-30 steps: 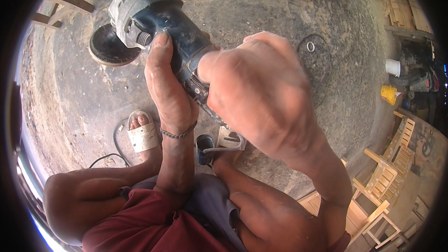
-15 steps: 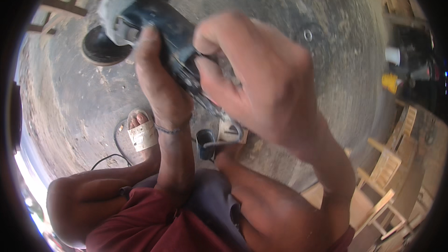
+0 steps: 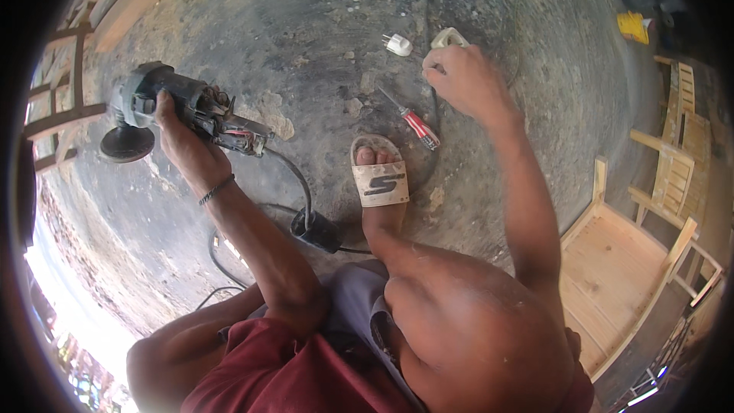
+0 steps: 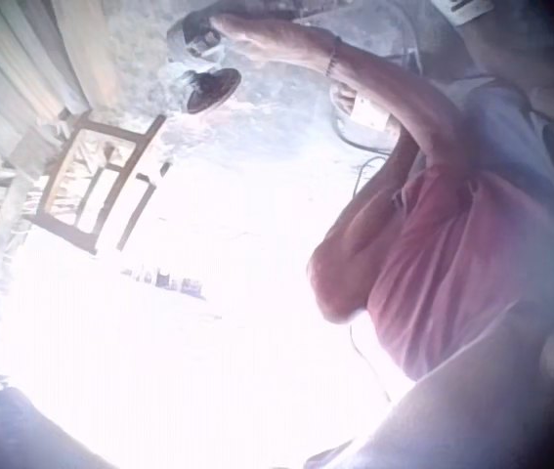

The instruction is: The person disassembles the housing of a hand sander using a screwdriver, removes the casing, and works on the internal wiring and connections by hand.

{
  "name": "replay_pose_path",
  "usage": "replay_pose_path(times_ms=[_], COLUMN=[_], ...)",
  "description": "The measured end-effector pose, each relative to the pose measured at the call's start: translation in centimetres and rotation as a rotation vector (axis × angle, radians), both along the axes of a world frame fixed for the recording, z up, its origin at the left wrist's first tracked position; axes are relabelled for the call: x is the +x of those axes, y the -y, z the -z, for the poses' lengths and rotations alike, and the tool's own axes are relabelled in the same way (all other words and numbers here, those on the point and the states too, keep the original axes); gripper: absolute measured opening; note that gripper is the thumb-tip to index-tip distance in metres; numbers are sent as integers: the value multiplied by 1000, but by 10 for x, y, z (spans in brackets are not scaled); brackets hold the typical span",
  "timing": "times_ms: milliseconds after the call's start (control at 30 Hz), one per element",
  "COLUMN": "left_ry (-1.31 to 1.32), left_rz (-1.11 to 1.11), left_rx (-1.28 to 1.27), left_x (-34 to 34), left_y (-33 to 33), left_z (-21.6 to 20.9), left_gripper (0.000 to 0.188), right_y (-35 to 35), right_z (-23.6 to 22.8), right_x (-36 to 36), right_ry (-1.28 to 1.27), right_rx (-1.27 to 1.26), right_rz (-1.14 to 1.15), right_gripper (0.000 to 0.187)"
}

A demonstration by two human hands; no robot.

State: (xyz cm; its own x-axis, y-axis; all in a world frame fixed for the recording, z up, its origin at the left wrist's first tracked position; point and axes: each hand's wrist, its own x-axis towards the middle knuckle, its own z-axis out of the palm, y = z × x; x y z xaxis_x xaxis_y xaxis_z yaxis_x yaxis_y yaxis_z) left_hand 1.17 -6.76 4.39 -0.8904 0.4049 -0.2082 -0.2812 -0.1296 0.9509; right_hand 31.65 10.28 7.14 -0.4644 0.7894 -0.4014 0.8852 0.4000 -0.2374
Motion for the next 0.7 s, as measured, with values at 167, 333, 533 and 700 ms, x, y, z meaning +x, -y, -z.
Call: replay_pose_path(times_ms=[167, 333, 533, 700], left_ry=[117, 90, 25, 38], left_rz=[98, 67, 88, 50], left_rx=[-231, -391, -465, -557], left_x=[16, 15, 10, 15], left_y=[-7, 1, 12, 11], left_z=[39, 89, 115, 114], left_gripper=[46, 55, 60, 65], right_y=[0, 13, 18, 9], right_z=[41, 78, 109, 131], right_x=[56, 84, 91, 109], right_ry=[112, 2, -69, -275], right_rx=[-14, -87, 32, 223], right_rz=[241, 254, 317, 270], right_gripper=[23, 23, 23, 23])
